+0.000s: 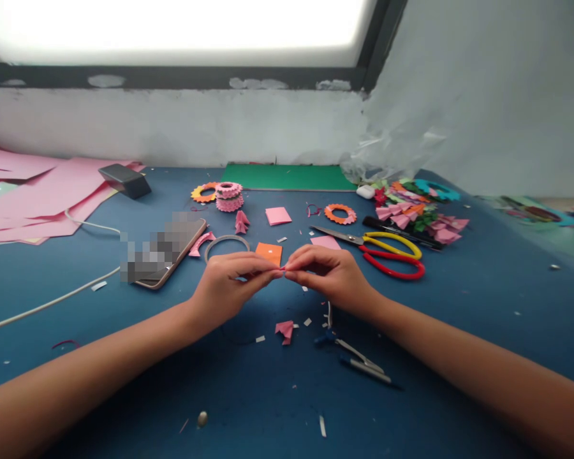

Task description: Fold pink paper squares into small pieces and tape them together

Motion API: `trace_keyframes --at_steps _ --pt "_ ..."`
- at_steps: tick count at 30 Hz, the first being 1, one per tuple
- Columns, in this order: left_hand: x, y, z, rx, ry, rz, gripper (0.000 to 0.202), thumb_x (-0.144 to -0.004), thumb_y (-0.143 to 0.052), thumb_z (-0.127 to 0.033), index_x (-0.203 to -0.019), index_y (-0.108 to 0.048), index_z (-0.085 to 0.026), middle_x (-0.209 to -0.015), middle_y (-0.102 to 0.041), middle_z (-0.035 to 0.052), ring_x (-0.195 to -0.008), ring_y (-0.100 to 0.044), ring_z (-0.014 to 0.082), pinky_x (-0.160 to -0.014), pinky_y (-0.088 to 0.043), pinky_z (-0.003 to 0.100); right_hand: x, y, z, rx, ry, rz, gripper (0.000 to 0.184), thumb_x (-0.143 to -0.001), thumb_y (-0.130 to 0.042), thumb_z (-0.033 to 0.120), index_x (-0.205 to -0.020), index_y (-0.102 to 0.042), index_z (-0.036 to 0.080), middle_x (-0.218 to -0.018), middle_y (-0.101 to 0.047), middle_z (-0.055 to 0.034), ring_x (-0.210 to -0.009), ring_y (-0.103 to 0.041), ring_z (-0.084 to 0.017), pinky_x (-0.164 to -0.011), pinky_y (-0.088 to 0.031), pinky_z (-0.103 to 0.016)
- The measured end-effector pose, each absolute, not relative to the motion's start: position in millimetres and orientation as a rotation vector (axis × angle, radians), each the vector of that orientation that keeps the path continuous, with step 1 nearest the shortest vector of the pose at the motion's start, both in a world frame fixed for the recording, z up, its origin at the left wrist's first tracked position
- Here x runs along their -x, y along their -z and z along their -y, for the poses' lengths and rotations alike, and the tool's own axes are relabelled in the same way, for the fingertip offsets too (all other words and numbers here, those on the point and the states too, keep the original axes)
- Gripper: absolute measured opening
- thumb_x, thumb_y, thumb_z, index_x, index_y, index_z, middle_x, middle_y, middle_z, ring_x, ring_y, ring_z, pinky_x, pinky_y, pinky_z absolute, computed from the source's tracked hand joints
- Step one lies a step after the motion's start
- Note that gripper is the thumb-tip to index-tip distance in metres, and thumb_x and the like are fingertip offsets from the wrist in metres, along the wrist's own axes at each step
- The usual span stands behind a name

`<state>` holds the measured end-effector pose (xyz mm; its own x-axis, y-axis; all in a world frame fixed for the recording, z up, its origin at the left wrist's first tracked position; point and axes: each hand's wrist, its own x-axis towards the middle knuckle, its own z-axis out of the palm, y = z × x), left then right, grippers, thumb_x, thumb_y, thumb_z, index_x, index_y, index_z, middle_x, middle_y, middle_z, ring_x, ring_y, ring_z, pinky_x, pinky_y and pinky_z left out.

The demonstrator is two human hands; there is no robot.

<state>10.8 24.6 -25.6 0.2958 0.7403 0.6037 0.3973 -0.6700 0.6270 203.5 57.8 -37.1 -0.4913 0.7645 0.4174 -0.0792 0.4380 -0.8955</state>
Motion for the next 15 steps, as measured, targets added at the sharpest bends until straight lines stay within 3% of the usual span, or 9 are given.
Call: trace_keyframes --at_steps 9,15 --pt "-16.4 28.1 -19.5 -2.135 -1.362 -1.095 0.005 -0.077 -0.066 -0.014 -0.072 -0.068 -0.014 -0.070 -0.070 0.0044 -0.055 -0.060 0.0093 -0.049 -0.050 0.017 -198.4 39.2 -52.2 0.673 -1.290 1.630 0.016 -0.071 -0.073 0.025 -0.076 -0.059 0.020 -0.072 -0.061 0.0023 -0.061 -0.056 -0.009 -0.054 -0.048 -0.022" --pt "-15.4 28.6 -21.7 -2.053 -1.256 -1.127 0.006 -0.075 -0.067 -0.018 -0.078 -0.070 -0.013 -0.072 -0.072 0.0067 -0.062 -0.065 0.0128 -0.049 -0.053 0.018 -202.0 38.9 -52.5 0.646 -1.128 1.798 0.011 -0.076 -0.068 0.027 -0.077 -0.059 0.020 -0.077 -0.063 -0.0001 -0.069 -0.058 -0.012 -0.063 -0.050 -0.028"
